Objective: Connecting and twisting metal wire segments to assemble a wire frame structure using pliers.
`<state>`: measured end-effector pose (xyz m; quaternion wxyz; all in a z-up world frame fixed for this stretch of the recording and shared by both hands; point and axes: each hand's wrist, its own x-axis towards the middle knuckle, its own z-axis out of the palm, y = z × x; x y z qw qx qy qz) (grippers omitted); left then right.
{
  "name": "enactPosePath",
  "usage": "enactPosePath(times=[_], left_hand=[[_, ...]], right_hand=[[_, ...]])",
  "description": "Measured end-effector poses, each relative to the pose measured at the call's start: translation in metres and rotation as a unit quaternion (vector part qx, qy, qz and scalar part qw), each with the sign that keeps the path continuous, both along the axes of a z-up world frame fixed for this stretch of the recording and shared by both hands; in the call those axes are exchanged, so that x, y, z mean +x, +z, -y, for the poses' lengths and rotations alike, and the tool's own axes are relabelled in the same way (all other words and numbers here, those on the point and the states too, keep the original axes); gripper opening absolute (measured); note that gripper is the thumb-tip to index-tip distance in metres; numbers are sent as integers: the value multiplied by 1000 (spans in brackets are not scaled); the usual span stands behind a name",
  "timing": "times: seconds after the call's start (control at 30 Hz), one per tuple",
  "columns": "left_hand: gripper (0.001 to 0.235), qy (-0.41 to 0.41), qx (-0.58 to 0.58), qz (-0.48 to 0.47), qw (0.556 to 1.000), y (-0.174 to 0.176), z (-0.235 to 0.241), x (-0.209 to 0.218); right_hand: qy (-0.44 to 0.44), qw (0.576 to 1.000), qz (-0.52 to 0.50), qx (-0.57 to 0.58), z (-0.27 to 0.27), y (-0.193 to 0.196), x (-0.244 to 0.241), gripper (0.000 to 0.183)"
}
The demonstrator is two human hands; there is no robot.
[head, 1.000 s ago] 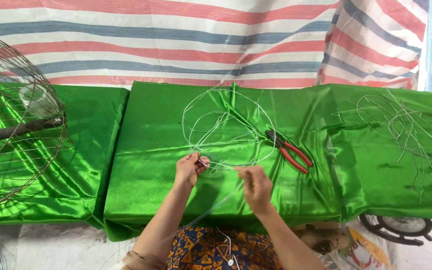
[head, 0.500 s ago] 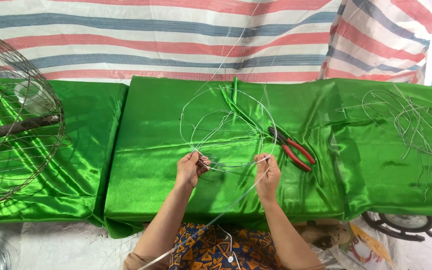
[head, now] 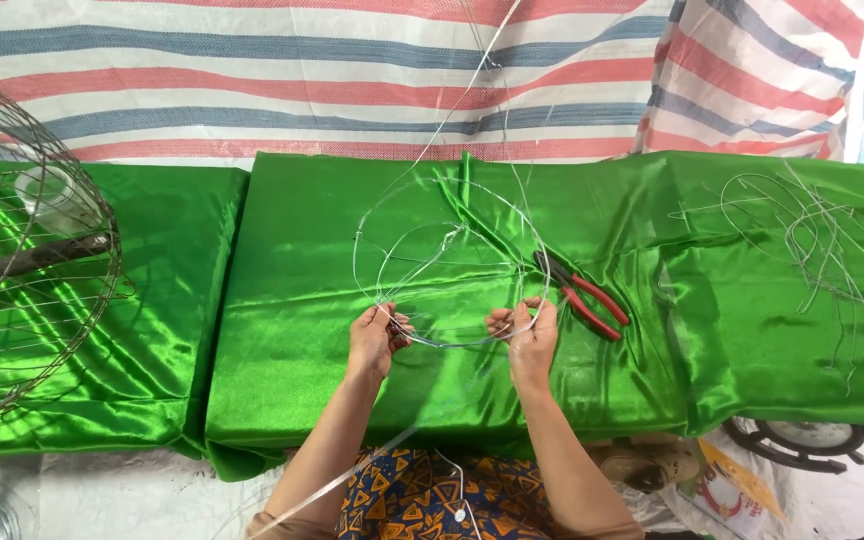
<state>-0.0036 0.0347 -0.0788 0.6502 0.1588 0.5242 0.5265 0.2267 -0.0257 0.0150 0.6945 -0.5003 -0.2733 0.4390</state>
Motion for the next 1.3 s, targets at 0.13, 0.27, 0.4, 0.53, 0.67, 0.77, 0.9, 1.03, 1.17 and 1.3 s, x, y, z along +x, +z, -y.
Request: enactPosePath(times=[0.13,0.27,0.4,0.53,0.67,0.77,0.9,1.03,1.17,1.3], left_hand=[[24,1,1,-8,1000,9,4,-2],[26,-1,6,-15,1000,17,2,-6],[29,5,18,-6,1000,12,6,-9],[38,-1,29,19,999,55,25,-1],[50,-25,49,35,998,51,33,-5],[46,-32,46,45,997,41,31,-6],[47,-6,47,31,998,35,32,-3],[47,2,62,-5,998,35,29,-2],[43,9,76,-32,997,45,31,1],[37,47,64,-15,997,19,27,1]], right_hand=[[10,1000,2,-1,-2,-4,3,17],[37,995,89,2,-1,1,5,16],[44,982,181,23,-3,0,8,17],[34,979,198,30,-2,23,0,16],[24,971,231,52,-3,30,-4,17],[1,957,287,47,-3,23,-6,18],[-67,827,558,27,-5,3,13,11],[-127,748,645,85,-2,-4,17,5],[-72,839,526,117,8,10,4,11],[-58,895,409,171,20,8,-14,11]])
